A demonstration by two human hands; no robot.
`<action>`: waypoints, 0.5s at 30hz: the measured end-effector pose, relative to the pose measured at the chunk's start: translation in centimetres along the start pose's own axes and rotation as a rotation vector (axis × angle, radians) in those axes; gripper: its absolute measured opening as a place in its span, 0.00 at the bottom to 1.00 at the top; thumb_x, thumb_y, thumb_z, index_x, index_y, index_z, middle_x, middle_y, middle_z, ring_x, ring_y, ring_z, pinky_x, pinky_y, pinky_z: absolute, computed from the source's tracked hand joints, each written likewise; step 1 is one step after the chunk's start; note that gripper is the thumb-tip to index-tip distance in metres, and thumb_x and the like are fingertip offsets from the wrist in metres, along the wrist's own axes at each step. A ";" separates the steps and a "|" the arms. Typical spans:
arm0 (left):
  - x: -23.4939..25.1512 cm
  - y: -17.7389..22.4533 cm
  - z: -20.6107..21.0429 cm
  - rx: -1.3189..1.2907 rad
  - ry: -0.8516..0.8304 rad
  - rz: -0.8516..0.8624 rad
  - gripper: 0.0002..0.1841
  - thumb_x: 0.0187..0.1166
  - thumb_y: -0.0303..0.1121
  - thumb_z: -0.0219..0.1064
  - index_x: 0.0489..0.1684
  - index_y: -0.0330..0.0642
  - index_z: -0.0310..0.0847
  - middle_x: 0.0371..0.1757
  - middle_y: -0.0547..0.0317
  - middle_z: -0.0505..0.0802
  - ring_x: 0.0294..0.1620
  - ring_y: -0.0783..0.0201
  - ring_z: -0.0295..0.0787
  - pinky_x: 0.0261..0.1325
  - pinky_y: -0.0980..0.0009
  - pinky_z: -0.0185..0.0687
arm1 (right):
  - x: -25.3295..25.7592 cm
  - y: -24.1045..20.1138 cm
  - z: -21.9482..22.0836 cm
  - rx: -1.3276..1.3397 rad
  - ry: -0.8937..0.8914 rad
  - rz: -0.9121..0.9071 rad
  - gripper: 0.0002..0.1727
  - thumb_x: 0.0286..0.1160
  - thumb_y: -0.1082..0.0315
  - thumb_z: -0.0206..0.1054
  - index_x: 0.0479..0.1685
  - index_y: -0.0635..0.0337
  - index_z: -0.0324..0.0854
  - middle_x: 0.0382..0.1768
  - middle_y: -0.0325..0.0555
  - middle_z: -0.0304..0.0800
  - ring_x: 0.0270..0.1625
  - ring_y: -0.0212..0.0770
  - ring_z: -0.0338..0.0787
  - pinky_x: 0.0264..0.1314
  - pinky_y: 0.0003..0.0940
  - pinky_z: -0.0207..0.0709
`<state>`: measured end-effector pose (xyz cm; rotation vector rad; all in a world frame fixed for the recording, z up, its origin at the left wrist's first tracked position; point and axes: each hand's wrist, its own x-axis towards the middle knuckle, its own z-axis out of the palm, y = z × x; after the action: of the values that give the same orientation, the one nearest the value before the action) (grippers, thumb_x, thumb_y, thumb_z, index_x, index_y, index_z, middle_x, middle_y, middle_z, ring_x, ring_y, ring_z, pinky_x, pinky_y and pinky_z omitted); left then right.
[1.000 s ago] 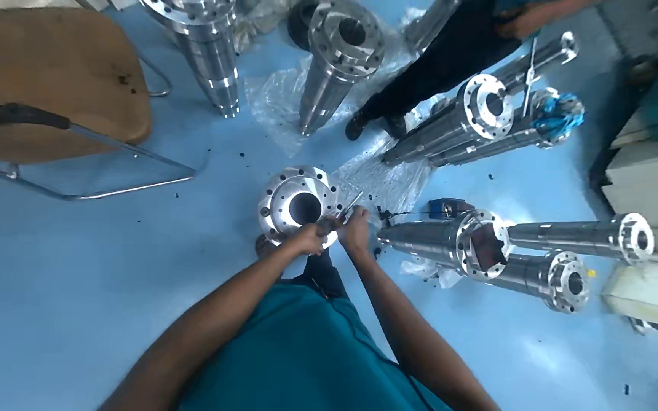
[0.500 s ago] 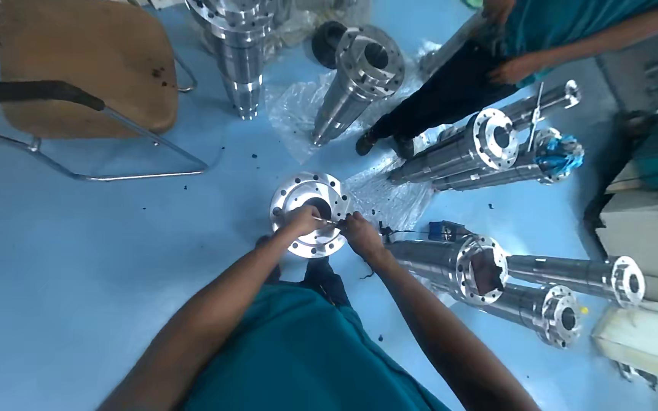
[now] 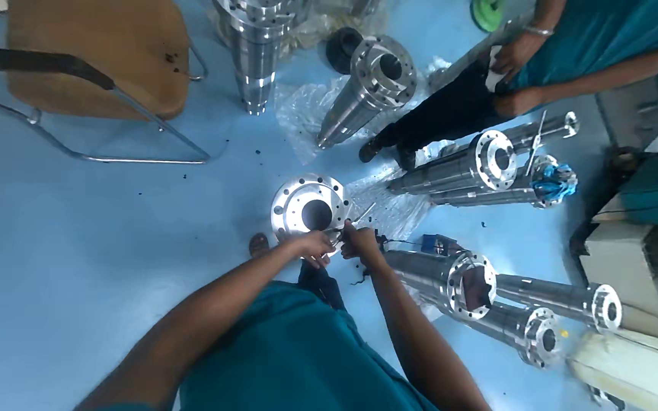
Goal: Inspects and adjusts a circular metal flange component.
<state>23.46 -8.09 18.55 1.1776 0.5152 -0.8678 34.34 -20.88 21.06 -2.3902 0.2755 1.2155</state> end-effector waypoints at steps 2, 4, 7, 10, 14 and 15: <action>0.2 0.3 0.2 0.047 -0.029 -0.015 0.18 0.93 0.35 0.55 0.74 0.33 0.71 0.48 0.45 0.89 0.39 0.61 0.88 0.50 0.62 0.87 | -0.8 -0.3 -0.3 -0.316 0.147 -0.093 0.35 0.89 0.38 0.54 0.49 0.67 0.86 0.39 0.59 0.92 0.36 0.53 0.94 0.42 0.53 0.87; 0.3 0.4 -0.1 0.086 -0.039 -0.024 0.18 0.94 0.35 0.55 0.72 0.33 0.72 0.45 0.47 0.88 0.36 0.63 0.86 0.47 0.64 0.86 | -1.7 -0.4 -0.4 -0.523 0.277 -0.268 0.32 0.87 0.46 0.63 0.72 0.68 0.76 0.69 0.71 0.79 0.60 0.68 0.89 0.61 0.65 0.82; 0.0 0.8 -1.0 0.125 -0.024 -0.023 0.17 0.93 0.36 0.56 0.69 0.33 0.76 0.42 0.49 0.87 0.34 0.64 0.85 0.45 0.65 0.85 | -0.4 0.9 -0.6 -0.705 0.284 -0.582 0.24 0.83 0.69 0.63 0.78 0.64 0.77 0.82 0.71 0.69 0.74 0.71 0.79 0.72 0.63 0.76; -0.3 0.9 -2.2 0.104 0.083 0.063 0.16 0.91 0.34 0.60 0.66 0.32 0.79 0.42 0.48 0.89 0.33 0.64 0.84 0.43 0.66 0.84 | -0.8 0.3 -1.4 -0.830 0.164 -0.565 0.20 0.78 0.75 0.63 0.68 0.68 0.83 0.69 0.68 0.81 0.74 0.68 0.79 0.76 0.60 0.73; -0.2 -0.7 -3.1 -0.138 0.291 0.214 0.13 0.87 0.30 0.65 0.62 0.33 0.81 0.43 0.47 0.90 0.33 0.63 0.88 0.42 0.67 0.87 | -1.4 -0.5 -2.4 -0.876 0.056 -0.503 0.17 0.79 0.73 0.65 0.64 0.71 0.84 0.66 0.69 0.84 0.73 0.67 0.81 0.77 0.60 0.73; -0.5 -1.2 -3.4 -0.183 0.319 0.227 0.13 0.87 0.30 0.65 0.62 0.33 0.81 0.45 0.47 0.90 0.34 0.63 0.88 0.43 0.67 0.88 | -1.8 -0.7 -2.2 -0.872 0.038 -0.478 0.19 0.78 0.73 0.65 0.66 0.72 0.82 0.67 0.70 0.83 0.73 0.68 0.81 0.76 0.61 0.74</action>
<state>22.51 -4.85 17.11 1.1838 0.6894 -0.4302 35.09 -21.32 23.87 -2.9023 -0.9546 1.1879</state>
